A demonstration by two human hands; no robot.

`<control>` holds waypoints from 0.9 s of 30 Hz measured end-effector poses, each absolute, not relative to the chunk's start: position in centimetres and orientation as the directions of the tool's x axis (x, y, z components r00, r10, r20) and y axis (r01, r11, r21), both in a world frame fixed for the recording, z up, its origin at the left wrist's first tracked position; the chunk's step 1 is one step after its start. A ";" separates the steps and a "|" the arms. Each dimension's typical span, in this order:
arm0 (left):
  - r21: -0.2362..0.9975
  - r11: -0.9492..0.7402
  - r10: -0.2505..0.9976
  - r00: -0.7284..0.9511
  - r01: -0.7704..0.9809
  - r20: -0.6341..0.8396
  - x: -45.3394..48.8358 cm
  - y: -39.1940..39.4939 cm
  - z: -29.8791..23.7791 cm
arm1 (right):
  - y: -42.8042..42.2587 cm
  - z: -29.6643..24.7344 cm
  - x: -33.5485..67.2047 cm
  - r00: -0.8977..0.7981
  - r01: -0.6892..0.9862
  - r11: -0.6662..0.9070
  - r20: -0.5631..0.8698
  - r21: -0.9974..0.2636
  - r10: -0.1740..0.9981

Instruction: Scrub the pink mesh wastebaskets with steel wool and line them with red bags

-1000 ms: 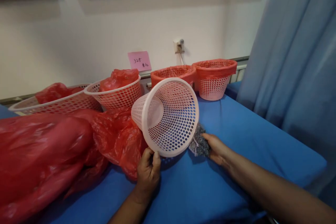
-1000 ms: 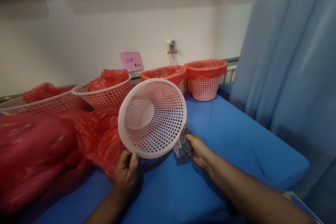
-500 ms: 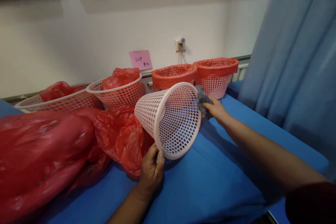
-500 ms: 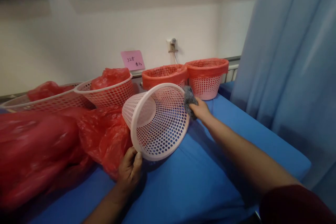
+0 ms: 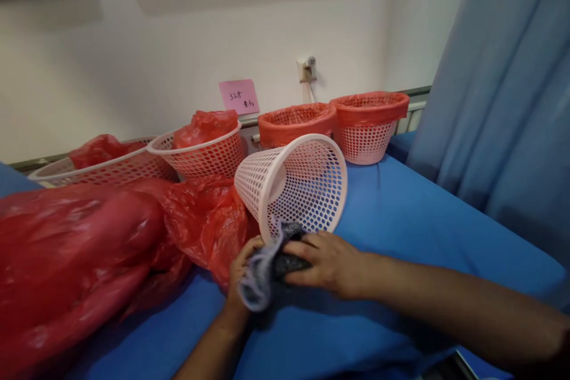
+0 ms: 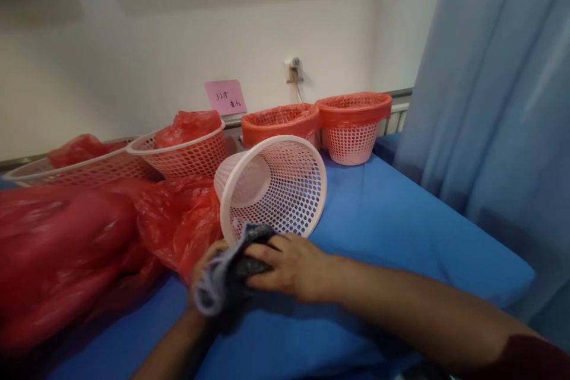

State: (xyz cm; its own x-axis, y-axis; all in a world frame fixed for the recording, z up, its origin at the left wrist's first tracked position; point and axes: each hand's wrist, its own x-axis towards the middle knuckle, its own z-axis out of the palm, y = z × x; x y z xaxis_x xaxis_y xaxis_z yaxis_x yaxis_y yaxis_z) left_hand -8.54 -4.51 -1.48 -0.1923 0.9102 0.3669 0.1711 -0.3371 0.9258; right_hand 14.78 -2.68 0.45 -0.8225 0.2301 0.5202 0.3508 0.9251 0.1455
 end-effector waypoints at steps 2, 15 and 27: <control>0.931 -0.341 0.918 -0.168 0.127 0.359 -8.6 -4.5 -1.0 | -3.0 -2.2 15.9 -0.856 0.383 0.910 0.431 0.160 0.285; 0.889 -0.434 0.882 -0.133 0.143 0.452 -8.3 -5.1 0.3 | 3.1 -2.9 24.0 -0.415 0.910 0.401 0.292 0.108 0.862; 0.762 -0.559 0.810 0.015 0.327 0.587 -7.8 -5.2 0.0 | 0.2 -1.8 18.7 -0.154 0.941 0.239 0.326 -0.240 0.933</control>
State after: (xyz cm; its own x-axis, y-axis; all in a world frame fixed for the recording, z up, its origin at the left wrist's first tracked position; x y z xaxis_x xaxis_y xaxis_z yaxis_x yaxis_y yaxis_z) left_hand -7.80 -5.24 0.01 0.0154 0.8095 0.5869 0.3265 -0.5589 0.7623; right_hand 18.74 0.24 -1.79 -0.1536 0.9329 0.3256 0.9410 0.2387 -0.2399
